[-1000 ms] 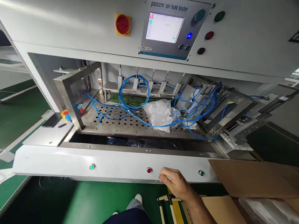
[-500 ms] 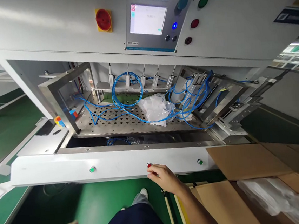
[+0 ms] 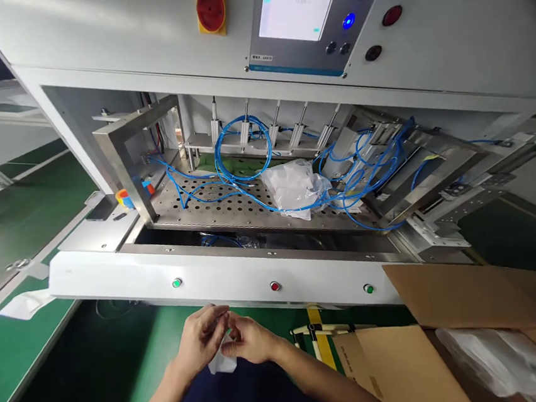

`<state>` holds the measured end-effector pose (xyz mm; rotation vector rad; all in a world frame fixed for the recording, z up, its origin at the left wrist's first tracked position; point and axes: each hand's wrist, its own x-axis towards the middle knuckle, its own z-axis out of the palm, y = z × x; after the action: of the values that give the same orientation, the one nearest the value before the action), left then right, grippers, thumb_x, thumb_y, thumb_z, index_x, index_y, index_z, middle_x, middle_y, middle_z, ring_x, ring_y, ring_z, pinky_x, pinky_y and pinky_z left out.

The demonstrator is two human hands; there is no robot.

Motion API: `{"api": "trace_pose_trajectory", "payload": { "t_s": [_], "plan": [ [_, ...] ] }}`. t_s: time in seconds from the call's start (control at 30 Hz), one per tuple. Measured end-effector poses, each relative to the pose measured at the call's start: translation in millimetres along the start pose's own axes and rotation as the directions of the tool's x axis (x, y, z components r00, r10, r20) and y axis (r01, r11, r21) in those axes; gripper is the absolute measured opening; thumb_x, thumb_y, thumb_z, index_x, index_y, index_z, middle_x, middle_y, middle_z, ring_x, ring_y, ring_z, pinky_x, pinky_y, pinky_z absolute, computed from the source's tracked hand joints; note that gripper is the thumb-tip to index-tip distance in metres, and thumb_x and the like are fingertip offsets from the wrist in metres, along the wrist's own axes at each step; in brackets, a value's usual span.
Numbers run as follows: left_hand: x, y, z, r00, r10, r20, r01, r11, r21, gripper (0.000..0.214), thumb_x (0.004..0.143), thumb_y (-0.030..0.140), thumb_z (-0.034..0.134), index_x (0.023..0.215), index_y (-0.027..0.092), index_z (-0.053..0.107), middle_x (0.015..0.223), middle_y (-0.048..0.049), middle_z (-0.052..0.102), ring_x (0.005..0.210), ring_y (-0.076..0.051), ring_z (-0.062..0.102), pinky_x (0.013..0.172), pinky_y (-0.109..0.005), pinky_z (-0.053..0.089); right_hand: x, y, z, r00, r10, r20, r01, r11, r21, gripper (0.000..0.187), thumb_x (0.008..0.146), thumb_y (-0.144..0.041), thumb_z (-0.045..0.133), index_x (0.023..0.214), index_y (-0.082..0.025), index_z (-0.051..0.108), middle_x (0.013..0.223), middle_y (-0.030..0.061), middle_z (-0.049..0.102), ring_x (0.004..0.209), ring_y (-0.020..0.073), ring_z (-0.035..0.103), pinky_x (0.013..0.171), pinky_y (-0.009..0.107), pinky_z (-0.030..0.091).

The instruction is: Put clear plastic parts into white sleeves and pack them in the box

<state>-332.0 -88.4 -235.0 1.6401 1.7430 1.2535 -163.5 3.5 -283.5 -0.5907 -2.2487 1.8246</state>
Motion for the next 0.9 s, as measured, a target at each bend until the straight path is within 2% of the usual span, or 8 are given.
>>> {"api": "trace_pose_trajectory", "payload": {
  "t_s": [0.1,0.23,0.33,0.4,0.53,0.63,0.73,0.9],
  "plan": [
    [-3.2,-3.1,-0.2,0.997,-0.069,-0.021,0.068,0.997,-0.045,0.032,0.103,0.044,0.057,0.11,0.02,0.077,0.089,-0.0067,0.076,0.078,-0.019,0.071,0.071,-0.028,0.054,-3.0,-6.2,-1.2,0.997,0.066,-0.032,-0.066,0.998,0.005,0.009,0.087,-0.026,0.074,0.092,-0.019,0.075,0.073,-0.0041,0.062,0.066,0.0126,0.052,0.062,0.025,0.041],
    [-2.5,-12.6,-3.9,0.945,-0.324,-0.041,0.309,0.928,-0.209,0.044,0.093,0.055,0.068,0.117,0.019,0.076,0.103,-0.0088,0.078,0.092,-0.024,0.072,0.08,-0.031,0.056,-4.8,-15.9,-14.0,0.987,0.08,-0.141,-0.074,0.996,0.045,0.03,0.094,-0.043,0.067,0.079,-0.018,0.072,0.073,-0.0008,0.063,0.069,0.0149,0.053,0.062,0.026,0.039],
    [-1.5,-17.1,-10.8,0.855,-0.518,-0.022,0.46,0.777,-0.429,0.056,0.083,0.064,0.075,0.111,0.015,0.077,0.096,-0.009,0.076,0.078,-0.021,0.067,0.068,-0.029,0.051,-4.8,-17.2,-26.6,0.973,0.075,-0.22,-0.058,0.995,0.084,0.038,0.095,-0.053,0.064,0.082,-0.019,0.071,0.077,0.0011,0.065,0.073,0.0164,0.054,0.064,0.026,0.04],
    [-1.5,-16.7,-15.7,0.822,-0.57,0.014,0.49,0.694,-0.527,0.058,0.079,0.067,0.078,0.102,0.013,0.076,0.082,-0.0058,0.072,0.067,-0.016,0.058,0.062,-0.026,0.045,-3.3,-14.8,-33.2,0.94,0.096,-0.329,-0.045,0.986,0.159,0.042,0.094,-0.059,0.065,0.082,-0.019,0.068,0.076,0.0003,0.062,0.073,0.016,0.053,0.066,0.026,0.042],
    [-2.8,-12.9,-20.7,0.811,-0.576,0.104,0.519,0.626,-0.582,0.061,0.077,0.074,0.079,0.084,0.013,0.071,0.064,0.0007,0.057,0.057,-0.011,0.041,0.056,-0.024,0.034,5.9,-8.4,-39.5,0.812,0.23,-0.536,0.032,0.9,0.434,0.051,0.08,-0.068,0.079,0.078,-0.021,0.06,0.074,-0.0016,0.062,0.074,0.0163,0.057,0.071,0.026,0.048],
    [-4.9,-11.7,-20.3,0.839,-0.51,0.189,0.52,0.649,-0.556,0.065,0.078,0.077,0.076,0.083,0.013,0.071,0.067,-0.0007,0.058,0.062,-0.013,0.045,0.06,-0.025,0.035,15.0,-7.5,-40.6,0.749,0.373,-0.548,0.048,0.794,0.606,0.057,0.067,-0.071,0.087,0.089,-0.023,0.065,0.082,0.0012,0.071,0.081,0.0214,0.066,0.074,0.03,0.055],
    [-7.5,-12.1,-18.9,0.877,-0.422,0.229,0.477,0.709,-0.519,0.061,0.08,0.075,0.076,0.079,0.014,0.07,0.072,-0.0025,0.061,0.072,-0.017,0.052,0.069,-0.027,0.042,21.5,-9.3,-40.6,0.692,0.453,-0.562,0.046,0.749,0.661,0.064,0.059,-0.072,0.09,0.095,-0.023,0.068,0.085,0.0036,0.074,0.084,0.0239,0.07,0.072,0.032,0.057],
    [-10.0,-22.5,-18.0,0.883,-0.467,0.05,0.41,0.714,-0.567,0.056,0.085,0.071,0.075,0.084,0.015,0.074,0.084,-0.0054,0.07,0.087,-0.023,0.061,0.084,-0.033,0.049,25.2,-10.5,-40.1,0.671,0.403,-0.623,0.109,0.777,0.62,0.056,0.063,-0.068,0.091,0.08,-0.023,0.064,0.08,0.0005,0.07,0.08,0.0193,0.066,0.072,0.028,0.055]
  ]
}}
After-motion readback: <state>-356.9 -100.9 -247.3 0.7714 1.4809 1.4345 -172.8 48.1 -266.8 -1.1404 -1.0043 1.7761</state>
